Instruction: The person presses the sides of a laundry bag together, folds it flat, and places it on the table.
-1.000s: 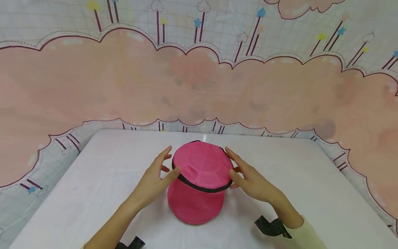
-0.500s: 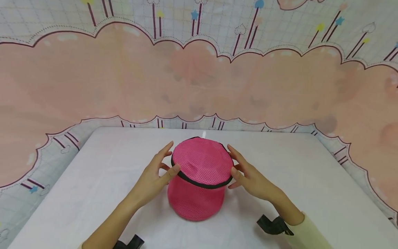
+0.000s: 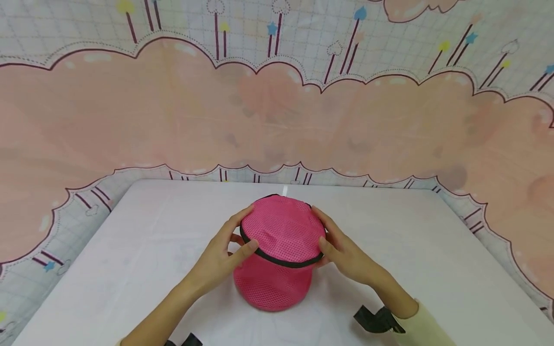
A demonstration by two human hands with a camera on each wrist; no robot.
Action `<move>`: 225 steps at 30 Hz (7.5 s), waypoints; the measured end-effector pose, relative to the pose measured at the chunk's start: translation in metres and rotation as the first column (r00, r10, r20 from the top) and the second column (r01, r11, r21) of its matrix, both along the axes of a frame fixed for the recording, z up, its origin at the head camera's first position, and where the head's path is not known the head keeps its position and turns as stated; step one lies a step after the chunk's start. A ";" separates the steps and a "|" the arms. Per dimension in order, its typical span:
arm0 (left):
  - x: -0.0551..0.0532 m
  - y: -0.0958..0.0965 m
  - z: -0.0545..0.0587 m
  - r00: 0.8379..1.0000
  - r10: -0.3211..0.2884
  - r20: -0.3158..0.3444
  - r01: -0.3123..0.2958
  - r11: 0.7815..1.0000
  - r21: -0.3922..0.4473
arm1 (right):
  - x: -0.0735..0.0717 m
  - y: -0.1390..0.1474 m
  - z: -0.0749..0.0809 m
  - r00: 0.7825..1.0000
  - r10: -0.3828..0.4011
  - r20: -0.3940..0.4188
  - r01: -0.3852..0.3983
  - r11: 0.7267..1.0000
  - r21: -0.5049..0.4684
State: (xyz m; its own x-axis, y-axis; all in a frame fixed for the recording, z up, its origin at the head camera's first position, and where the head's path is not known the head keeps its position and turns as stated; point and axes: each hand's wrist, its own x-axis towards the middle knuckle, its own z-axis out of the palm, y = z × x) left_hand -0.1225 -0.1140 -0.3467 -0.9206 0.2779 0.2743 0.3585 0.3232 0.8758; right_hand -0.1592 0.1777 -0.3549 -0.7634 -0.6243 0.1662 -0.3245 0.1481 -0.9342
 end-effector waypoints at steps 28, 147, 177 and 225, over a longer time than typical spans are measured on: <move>0.004 -0.003 0.002 0.974 -0.061 0.219 0.068 0.997 -0.022 | 0.014 -0.018 -0.005 0.997 -0.014 0.081 0.024 0.992 -0.126; -0.002 0.011 -0.038 0.869 -0.199 0.453 -0.013 0.906 0.423 | 0.015 -0.047 -0.050 0.944 -0.011 0.331 0.130 0.932 -0.339; -0.003 0.013 -0.042 0.857 -0.209 0.471 -0.019 0.900 0.435 | 0.016 -0.048 -0.055 0.942 -0.028 0.334 0.147 0.929 -0.338; -0.004 -0.013 -0.012 0.992 0.049 0.114 -0.027 0.981 -0.194 | 0.004 -0.025 -0.030 0.949 -0.279 -0.148 0.282 0.959 -0.004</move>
